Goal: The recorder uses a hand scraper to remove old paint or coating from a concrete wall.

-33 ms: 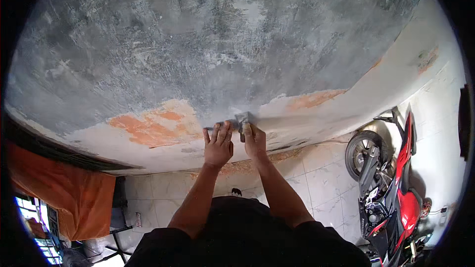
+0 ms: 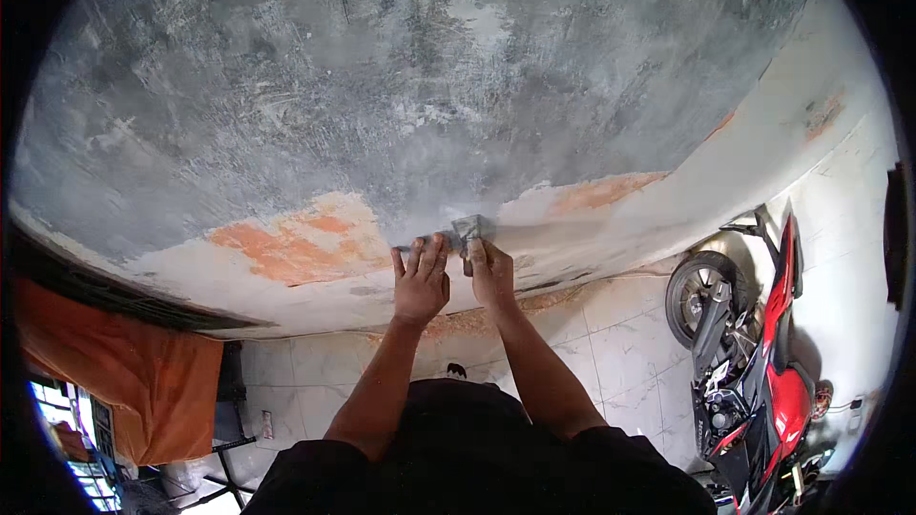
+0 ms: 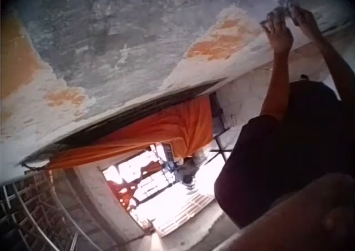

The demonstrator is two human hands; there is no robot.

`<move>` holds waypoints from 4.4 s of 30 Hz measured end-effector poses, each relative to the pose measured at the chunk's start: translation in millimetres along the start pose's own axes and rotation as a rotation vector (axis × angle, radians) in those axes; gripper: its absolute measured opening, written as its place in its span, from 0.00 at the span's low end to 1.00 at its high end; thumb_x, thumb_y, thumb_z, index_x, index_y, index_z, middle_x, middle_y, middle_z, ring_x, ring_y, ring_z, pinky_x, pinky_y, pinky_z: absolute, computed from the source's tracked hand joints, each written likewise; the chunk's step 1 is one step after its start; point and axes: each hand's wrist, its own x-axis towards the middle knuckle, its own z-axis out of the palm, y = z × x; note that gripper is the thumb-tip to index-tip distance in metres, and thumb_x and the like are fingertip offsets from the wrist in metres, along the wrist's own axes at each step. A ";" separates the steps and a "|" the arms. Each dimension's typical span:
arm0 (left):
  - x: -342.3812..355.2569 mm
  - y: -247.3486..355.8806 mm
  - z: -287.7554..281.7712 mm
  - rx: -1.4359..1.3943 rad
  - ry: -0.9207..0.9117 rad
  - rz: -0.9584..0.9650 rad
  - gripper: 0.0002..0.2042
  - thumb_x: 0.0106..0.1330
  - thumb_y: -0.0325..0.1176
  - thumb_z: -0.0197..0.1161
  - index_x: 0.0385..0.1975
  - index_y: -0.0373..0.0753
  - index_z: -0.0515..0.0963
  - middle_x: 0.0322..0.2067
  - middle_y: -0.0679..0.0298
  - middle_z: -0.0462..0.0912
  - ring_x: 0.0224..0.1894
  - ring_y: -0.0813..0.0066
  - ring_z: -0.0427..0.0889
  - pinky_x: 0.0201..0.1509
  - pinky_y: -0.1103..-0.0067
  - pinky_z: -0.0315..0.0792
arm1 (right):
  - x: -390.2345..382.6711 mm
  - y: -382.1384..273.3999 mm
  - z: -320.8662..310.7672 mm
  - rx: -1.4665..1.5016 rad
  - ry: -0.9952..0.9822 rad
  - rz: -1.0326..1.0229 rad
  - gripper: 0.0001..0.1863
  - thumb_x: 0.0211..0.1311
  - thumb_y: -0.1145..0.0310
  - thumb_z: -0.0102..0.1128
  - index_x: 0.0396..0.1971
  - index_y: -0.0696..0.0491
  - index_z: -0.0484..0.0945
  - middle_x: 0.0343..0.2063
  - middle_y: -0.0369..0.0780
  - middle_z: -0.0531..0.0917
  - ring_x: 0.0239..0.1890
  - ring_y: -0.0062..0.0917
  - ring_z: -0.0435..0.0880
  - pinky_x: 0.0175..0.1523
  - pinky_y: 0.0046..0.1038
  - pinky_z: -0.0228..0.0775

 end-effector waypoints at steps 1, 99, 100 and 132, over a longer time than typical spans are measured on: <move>-0.1 0.7 -1.2 0.002 -0.003 -0.013 0.29 0.56 0.34 0.54 0.62 0.48 0.61 0.66 0.71 0.53 0.65 0.63 0.54 0.64 0.49 0.46 | 1.1 -1.9 -0.4 0.012 -0.020 -0.020 0.23 0.68 0.55 0.42 0.20 0.57 0.72 0.11 0.33 0.68 0.15 0.17 0.67 0.22 0.24 0.60; 15.0 13.5 6.6 0.003 0.047 0.025 0.29 0.56 0.34 0.54 0.61 0.56 0.62 0.66 0.70 0.52 0.68 0.60 0.47 0.65 0.47 0.38 | -6.3 65.7 -28.1 0.011 -0.021 0.069 0.21 0.68 0.55 0.44 0.21 0.55 0.71 0.12 0.31 0.67 0.15 0.14 0.64 0.22 0.22 0.57; 15.1 14.9 6.0 0.001 0.049 0.030 0.29 0.56 0.34 0.54 0.61 0.56 0.63 0.66 0.70 0.53 0.68 0.59 0.48 0.65 0.47 0.39 | 4.4 59.0 -26.9 0.012 -0.016 0.075 0.21 0.68 0.55 0.44 0.21 0.55 0.71 0.12 0.31 0.67 0.15 0.14 0.64 0.22 0.22 0.57; 17.0 17.2 0.9 -0.025 0.026 0.032 0.30 0.56 0.34 0.54 0.62 0.55 0.61 0.67 0.70 0.50 0.68 0.59 0.47 0.65 0.46 0.39 | -5.1 83.3 -24.2 -0.109 0.008 -0.005 0.21 0.67 0.56 0.44 0.21 0.57 0.72 0.12 0.37 0.71 0.16 0.20 0.69 0.24 0.26 0.62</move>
